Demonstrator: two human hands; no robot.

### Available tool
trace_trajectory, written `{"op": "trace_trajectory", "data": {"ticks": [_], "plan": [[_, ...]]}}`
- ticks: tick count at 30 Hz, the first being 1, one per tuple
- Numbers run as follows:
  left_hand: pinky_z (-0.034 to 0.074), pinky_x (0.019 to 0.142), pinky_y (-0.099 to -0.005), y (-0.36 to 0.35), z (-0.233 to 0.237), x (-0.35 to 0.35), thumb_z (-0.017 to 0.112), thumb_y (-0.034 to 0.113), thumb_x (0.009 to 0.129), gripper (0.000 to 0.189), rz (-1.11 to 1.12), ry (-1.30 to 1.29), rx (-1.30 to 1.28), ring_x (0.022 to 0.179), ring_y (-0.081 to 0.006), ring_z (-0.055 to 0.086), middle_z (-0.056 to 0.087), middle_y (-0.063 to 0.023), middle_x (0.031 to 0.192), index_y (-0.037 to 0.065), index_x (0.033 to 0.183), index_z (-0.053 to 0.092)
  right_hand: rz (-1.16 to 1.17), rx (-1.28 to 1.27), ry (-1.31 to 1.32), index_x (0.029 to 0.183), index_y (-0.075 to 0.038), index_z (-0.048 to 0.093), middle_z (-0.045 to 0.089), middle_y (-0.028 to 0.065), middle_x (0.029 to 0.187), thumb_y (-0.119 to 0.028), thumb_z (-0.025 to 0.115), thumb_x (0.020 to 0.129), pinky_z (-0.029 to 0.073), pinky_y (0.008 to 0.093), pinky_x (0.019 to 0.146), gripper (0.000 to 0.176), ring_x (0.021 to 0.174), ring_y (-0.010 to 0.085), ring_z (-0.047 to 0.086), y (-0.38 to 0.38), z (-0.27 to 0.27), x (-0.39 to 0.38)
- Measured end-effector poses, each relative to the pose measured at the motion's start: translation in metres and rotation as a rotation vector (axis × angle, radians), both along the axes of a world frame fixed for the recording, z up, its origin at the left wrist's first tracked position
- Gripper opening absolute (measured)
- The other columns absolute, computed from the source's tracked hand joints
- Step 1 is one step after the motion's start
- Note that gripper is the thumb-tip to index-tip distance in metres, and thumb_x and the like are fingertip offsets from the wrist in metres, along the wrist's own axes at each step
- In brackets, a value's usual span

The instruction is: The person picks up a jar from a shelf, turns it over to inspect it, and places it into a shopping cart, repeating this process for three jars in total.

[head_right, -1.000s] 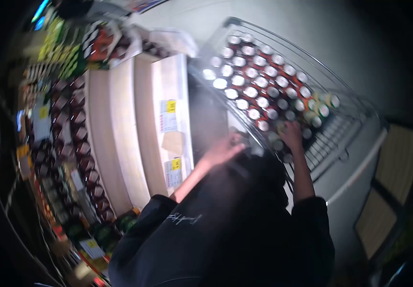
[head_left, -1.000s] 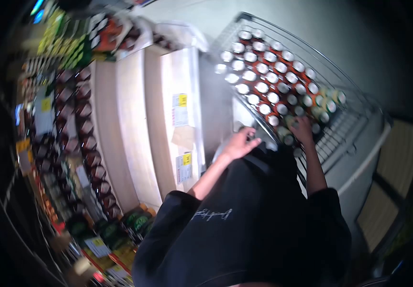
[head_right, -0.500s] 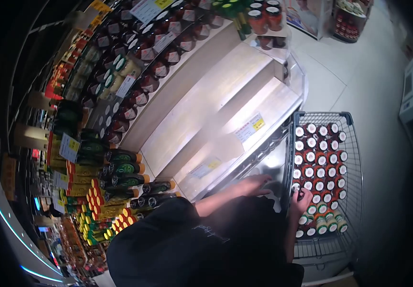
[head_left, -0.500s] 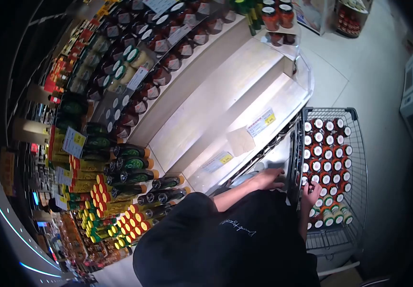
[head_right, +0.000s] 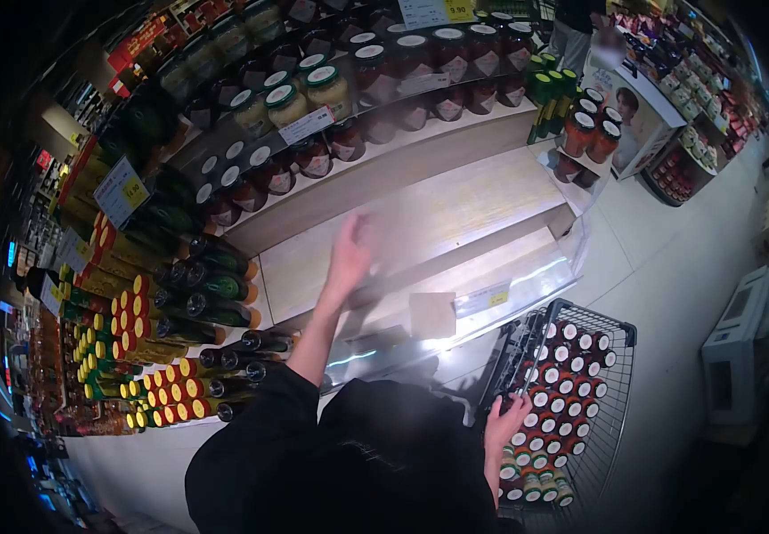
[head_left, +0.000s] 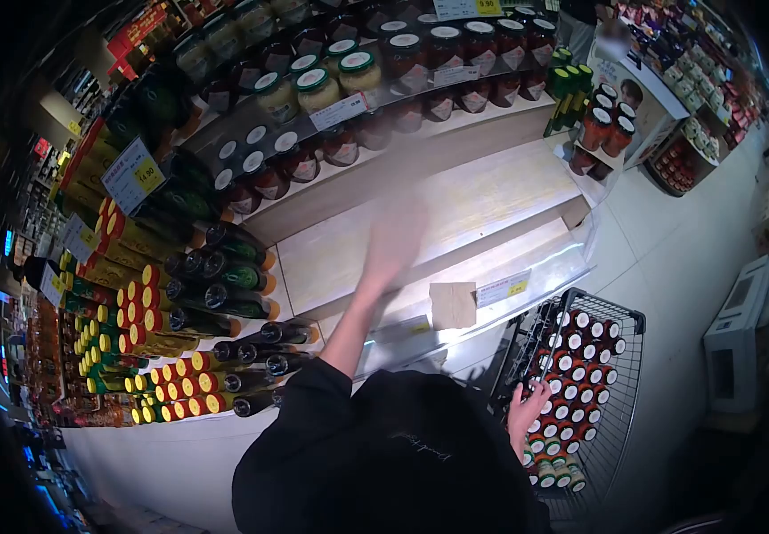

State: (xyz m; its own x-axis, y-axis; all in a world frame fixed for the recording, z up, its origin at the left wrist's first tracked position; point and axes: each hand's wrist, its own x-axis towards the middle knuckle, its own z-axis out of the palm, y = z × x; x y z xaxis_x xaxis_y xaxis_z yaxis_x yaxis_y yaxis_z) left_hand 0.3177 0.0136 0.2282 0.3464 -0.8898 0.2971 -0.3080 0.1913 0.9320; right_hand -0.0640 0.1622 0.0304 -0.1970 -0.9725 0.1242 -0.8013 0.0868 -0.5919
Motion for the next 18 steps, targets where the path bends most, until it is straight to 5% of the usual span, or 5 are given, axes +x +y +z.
{"op": "trace_trajectory", "data": {"ticks": [5, 9, 15, 18], "plan": [[0.050, 0.080, -0.0253, -0.021, 0.072, 0.086, 0.060, 0.008, 0.092, 0.023, 0.240, 0.145, -0.411, 0.093, -0.0128, 0.062, 0.063, -0.0083, 0.105, 0.001, 0.114, 0.055, 0.095, 0.065, -0.049, 0.107, 0.001, 0.055, 0.045, 0.0237, 0.122, -0.015, 0.067, 0.084, 0.040, 0.0476, 0.097, 0.030, 0.117, 0.0421, 0.046, 0.003, -0.008, 0.019], [0.050, 0.079, -0.0229, -0.042, 0.116, 0.154, 0.066, 0.010, 0.089, 0.022, 0.508, -0.055, -0.542, 0.092, -0.0104, 0.060, 0.062, -0.0052, 0.103, 0.002, 0.108, 0.059, 0.138, 0.130, -0.028, 0.106, 0.000, 0.055, 0.047, 0.0217, 0.120, -0.016, 0.069, 0.082, 0.042, 0.0448, 0.095, 0.032, 0.112, 0.0403, 0.048, 0.006, -0.013, 0.024], [0.048, 0.090, -0.0406, -0.077, 0.136, 0.246, 0.077, 0.031, 0.074, 0.043, 0.733, -0.688, -0.117, 0.103, -0.0330, 0.060, 0.064, -0.0182, 0.107, 0.004, 0.106, 0.065, 0.200, 0.260, -0.098, 0.102, -0.001, 0.055, 0.052, 0.0174, 0.109, -0.016, 0.070, 0.081, 0.043, 0.0428, 0.093, 0.029, 0.106, 0.0378, 0.052, 0.014, -0.020, 0.021], [0.047, 0.092, -0.0433, -0.094, 0.121, 0.275, 0.078, 0.033, 0.072, 0.054, 0.712, -0.706, -0.031, 0.108, -0.0355, 0.059, 0.063, -0.0206, 0.112, 0.005, 0.115, 0.061, 0.210, 0.236, -0.065, 0.099, -0.003, 0.056, 0.054, 0.0163, 0.103, -0.015, 0.071, 0.080, 0.045, 0.0421, 0.086, 0.027, 0.099, 0.0363, 0.055, 0.019, -0.027, 0.018]]}}
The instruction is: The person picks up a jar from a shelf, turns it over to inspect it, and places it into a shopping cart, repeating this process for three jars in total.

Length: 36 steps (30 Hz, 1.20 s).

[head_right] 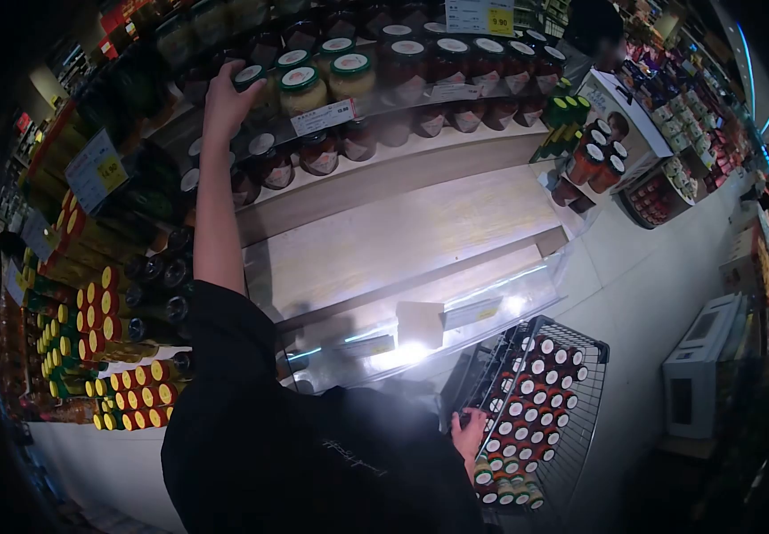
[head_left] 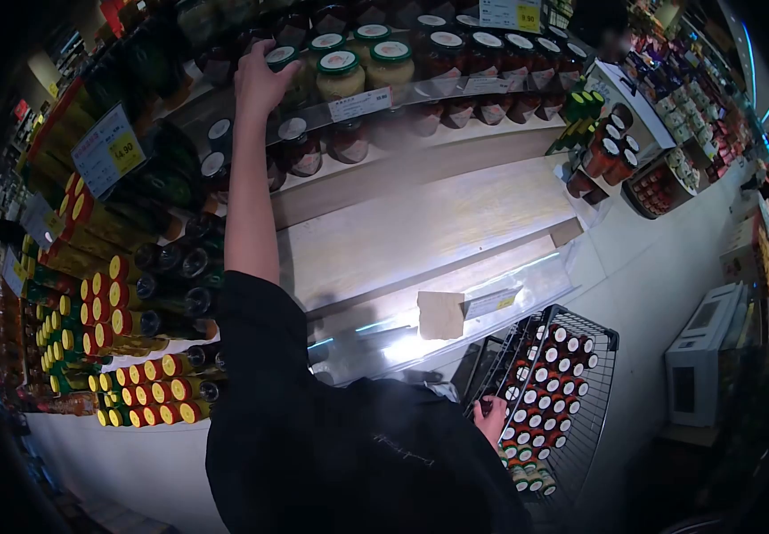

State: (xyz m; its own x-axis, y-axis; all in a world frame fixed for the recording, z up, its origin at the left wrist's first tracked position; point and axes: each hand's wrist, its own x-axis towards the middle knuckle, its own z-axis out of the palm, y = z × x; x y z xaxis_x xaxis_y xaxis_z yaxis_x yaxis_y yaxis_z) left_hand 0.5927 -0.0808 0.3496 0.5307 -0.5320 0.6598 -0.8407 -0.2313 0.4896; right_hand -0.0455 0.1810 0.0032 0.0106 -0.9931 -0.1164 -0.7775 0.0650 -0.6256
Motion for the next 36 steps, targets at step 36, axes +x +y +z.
{"op": "trace_trajectory", "data": {"ticks": [36], "plan": [[0.054, 0.087, -0.0366, 0.085, -0.012, -0.169, 0.067, 0.021, 0.084, 0.029, -1.217, 1.871, -0.627, 0.093, -0.0229, 0.064, 0.063, -0.0113, 0.096, 0.004, 0.105, 0.058, 0.355, 0.029, -0.358, 0.105, -0.001, 0.060, 0.063, 0.0045, 0.088, -0.014, 0.068, 0.088, 0.049, 0.0256, 0.070, 0.023, 0.076, 0.0118, 0.060, -0.102, 0.118, 0.112]]}}
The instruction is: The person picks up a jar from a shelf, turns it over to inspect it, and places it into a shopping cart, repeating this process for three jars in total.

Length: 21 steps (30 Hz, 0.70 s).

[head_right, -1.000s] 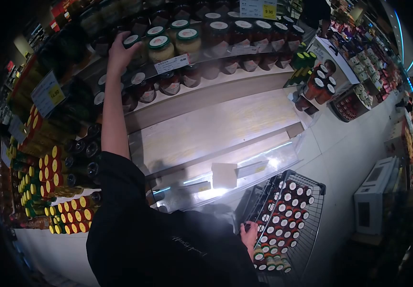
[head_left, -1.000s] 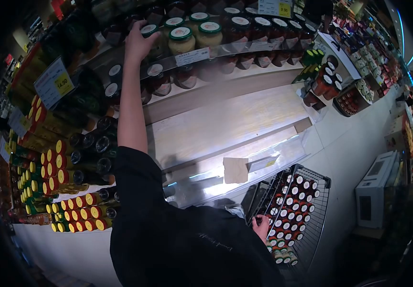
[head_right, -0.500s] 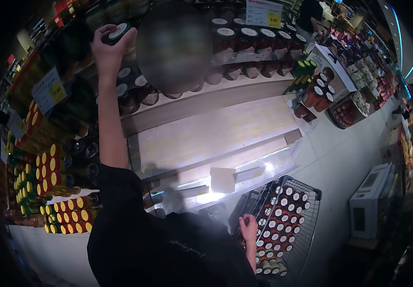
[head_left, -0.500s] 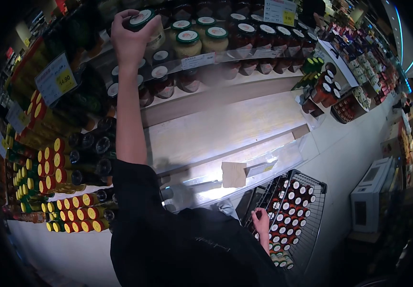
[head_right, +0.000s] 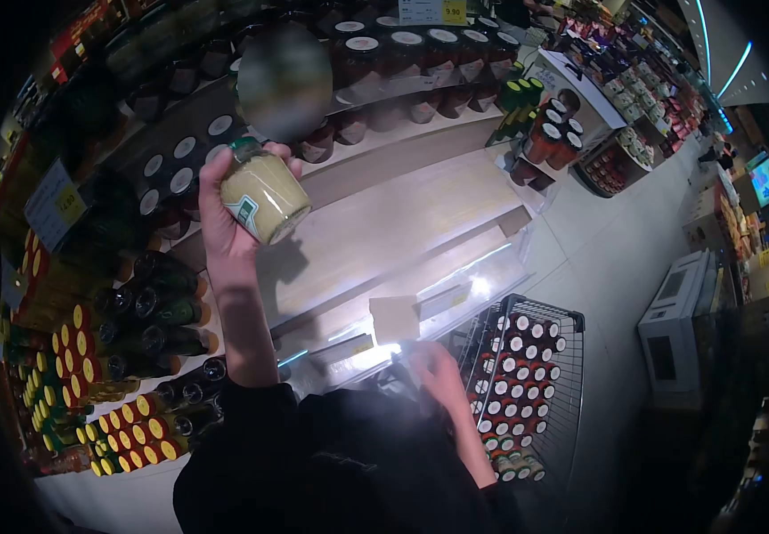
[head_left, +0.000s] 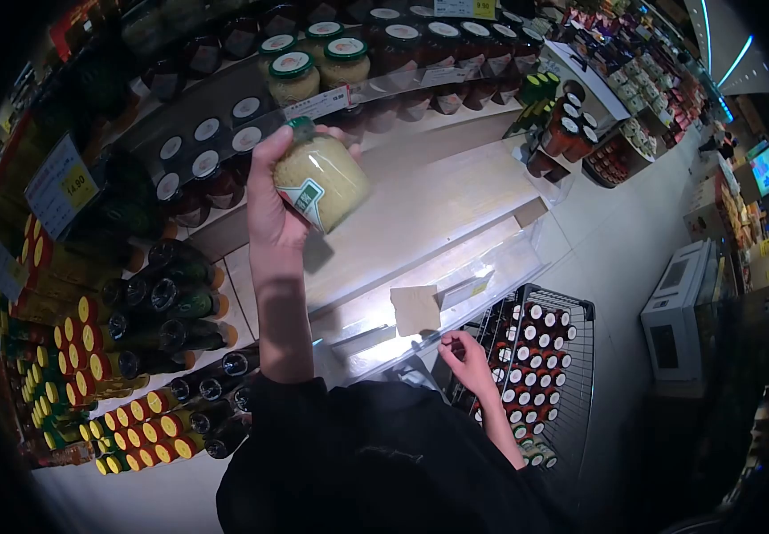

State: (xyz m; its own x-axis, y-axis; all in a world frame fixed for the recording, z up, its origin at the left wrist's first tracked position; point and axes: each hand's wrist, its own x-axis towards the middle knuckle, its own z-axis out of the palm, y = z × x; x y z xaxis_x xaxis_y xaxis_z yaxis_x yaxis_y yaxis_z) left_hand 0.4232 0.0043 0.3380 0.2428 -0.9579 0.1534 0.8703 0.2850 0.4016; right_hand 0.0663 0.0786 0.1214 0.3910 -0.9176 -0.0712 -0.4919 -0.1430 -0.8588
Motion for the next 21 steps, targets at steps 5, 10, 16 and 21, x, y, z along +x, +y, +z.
{"op": "trace_trajectory", "data": {"ticks": [5, 10, 16, 21], "plan": [[0.052, 0.093, -0.0511, -0.004, -0.063, -0.047, 0.063, 0.020, 0.087, 0.027, -0.045, -0.023, 0.236, 0.102, -0.0304, 0.060, 0.060, -0.0141, 0.098, 0.003, 0.107, 0.057, 0.013, 0.184, -0.118, 0.115, 0.000, 0.056, 0.064, 0.0069, 0.096, -0.012, 0.065, 0.090, 0.049, 0.0262, 0.078, 0.029, 0.083, 0.0123, 0.061, -0.005, 0.044, 0.031], [0.054, 0.086, -0.0407, 0.005, -0.092, -0.094, 0.058, 0.017, 0.091, 0.023, -0.267, -0.176, 0.307, 0.096, -0.0242, 0.064, 0.060, -0.0105, 0.096, 0.004, 0.109, 0.053, -0.129, 0.547, -0.757, 0.132, 0.000, 0.041, 0.058, 0.0171, 0.116, -0.038, 0.042, 0.101, 0.052, 0.0356, 0.081, 0.049, 0.094, 0.0255, 0.063, -0.005, 0.105, 0.060], [0.054, 0.072, -0.0239, 0.019, -0.091, -0.135, 0.058, 0.016, 0.094, 0.022, -0.382, -0.290, 0.206, 0.085, -0.0100, 0.064, 0.064, -0.0073, 0.099, 0.002, 0.109, 0.055, -0.087, 0.759, -1.011, 0.134, 0.000, 0.039, 0.057, 0.0189, 0.113, -0.056, 0.032, 0.099, 0.052, 0.0368, 0.077, 0.066, 0.090, 0.0284, 0.063, 0.000, 0.129, 0.071], [0.056, 0.081, -0.0340, 0.028, -0.097, -0.146, 0.063, 0.019, 0.091, 0.031, -0.447, -0.295, 0.314, 0.096, -0.0236, 0.065, 0.063, -0.0129, 0.112, 0.000, 0.116, 0.058, -0.096, 0.888, -1.211, 0.131, -0.003, 0.043, 0.060, 0.0172, 0.101, -0.059, 0.031, 0.098, 0.048, 0.0343, 0.071, 0.066, 0.079, 0.0262, 0.061, 0.014, 0.125, 0.075]]}}
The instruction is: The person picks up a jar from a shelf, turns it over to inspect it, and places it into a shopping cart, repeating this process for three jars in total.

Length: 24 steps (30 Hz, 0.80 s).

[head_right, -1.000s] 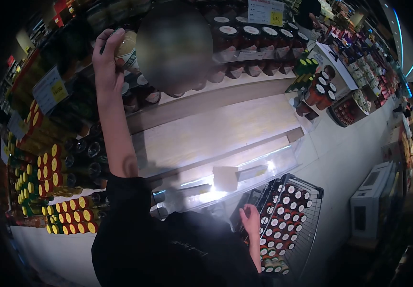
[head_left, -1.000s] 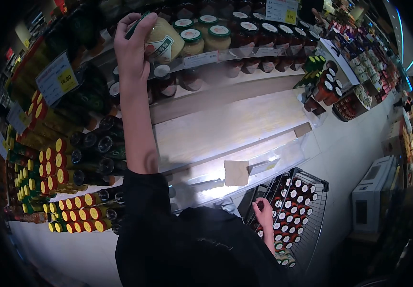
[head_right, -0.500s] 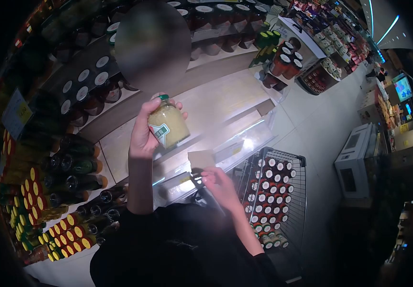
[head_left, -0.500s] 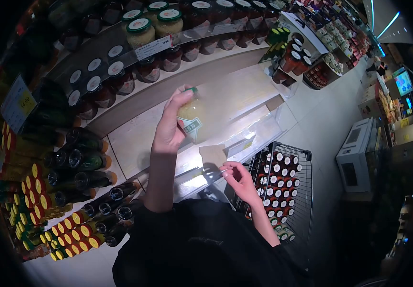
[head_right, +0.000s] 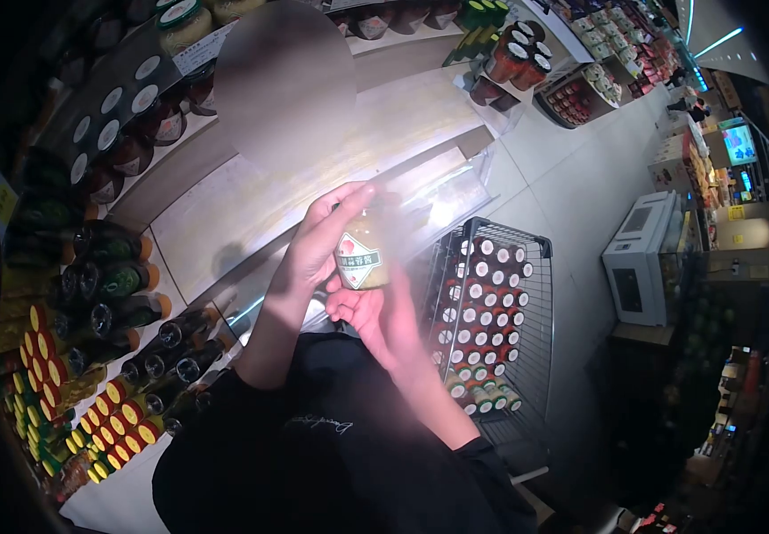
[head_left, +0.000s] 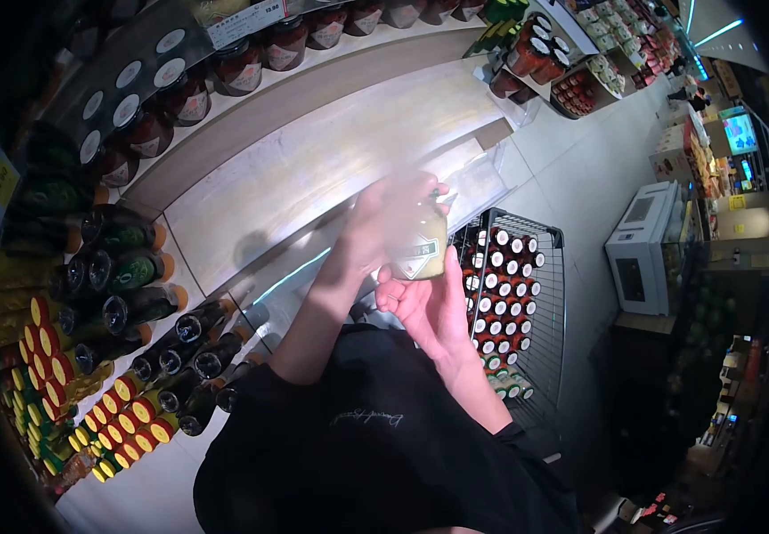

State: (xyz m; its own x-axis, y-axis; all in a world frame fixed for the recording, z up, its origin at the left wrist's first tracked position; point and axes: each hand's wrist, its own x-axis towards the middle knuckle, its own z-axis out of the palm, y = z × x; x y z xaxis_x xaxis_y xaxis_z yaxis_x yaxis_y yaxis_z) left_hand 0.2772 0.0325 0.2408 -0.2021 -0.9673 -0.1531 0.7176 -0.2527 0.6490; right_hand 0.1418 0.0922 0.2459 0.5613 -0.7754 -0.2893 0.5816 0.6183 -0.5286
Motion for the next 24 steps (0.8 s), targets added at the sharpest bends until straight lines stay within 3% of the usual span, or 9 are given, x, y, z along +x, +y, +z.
{"op": "trace_trajectory", "data": {"ticks": [2, 8, 24], "plan": [[0.053, 0.071, -0.0214, 0.006, 0.008, -0.004, 0.048, 0.027, 0.100, 0.033, 0.077, -0.013, -0.004, 0.080, -0.0090, 0.063, 0.065, -0.0090, 0.096, -0.002, 0.112, 0.059, -0.024, 0.030, 0.034, 0.127, -0.004, 0.045, 0.060, 0.0157, 0.095, -0.061, 0.029, 0.098, 0.046, 0.0328, 0.068, 0.066, 0.076, 0.0249, 0.059, 0.004, 0.003, 0.004], [0.053, 0.071, -0.0224, 0.014, -0.009, -0.001, 0.046, 0.030, 0.101, 0.035, 0.107, -0.166, -0.004, 0.082, -0.0096, 0.063, 0.064, -0.0087, 0.094, -0.002, 0.111, 0.059, 0.010, 0.067, -0.012, 0.117, -0.003, 0.052, 0.059, 0.0131, 0.086, -0.064, 0.023, 0.097, 0.045, 0.0340, 0.068, 0.071, 0.073, 0.0247, 0.056, 0.012, 0.003, 0.010], [0.051, 0.074, -0.0222, 0.028, 0.005, -0.002, 0.051, 0.024, 0.100, 0.030, 0.242, -0.169, 0.034, 0.082, -0.0084, 0.062, 0.065, -0.0065, 0.095, -0.002, 0.106, 0.063, 0.136, 0.101, -0.036, 0.102, 0.001, 0.056, 0.058, 0.0146, 0.079, -0.079, 0.015, 0.087, 0.043, 0.0383, 0.072, 0.092, 0.075, 0.0291, 0.052, 0.025, 0.001, 0.008]]}}
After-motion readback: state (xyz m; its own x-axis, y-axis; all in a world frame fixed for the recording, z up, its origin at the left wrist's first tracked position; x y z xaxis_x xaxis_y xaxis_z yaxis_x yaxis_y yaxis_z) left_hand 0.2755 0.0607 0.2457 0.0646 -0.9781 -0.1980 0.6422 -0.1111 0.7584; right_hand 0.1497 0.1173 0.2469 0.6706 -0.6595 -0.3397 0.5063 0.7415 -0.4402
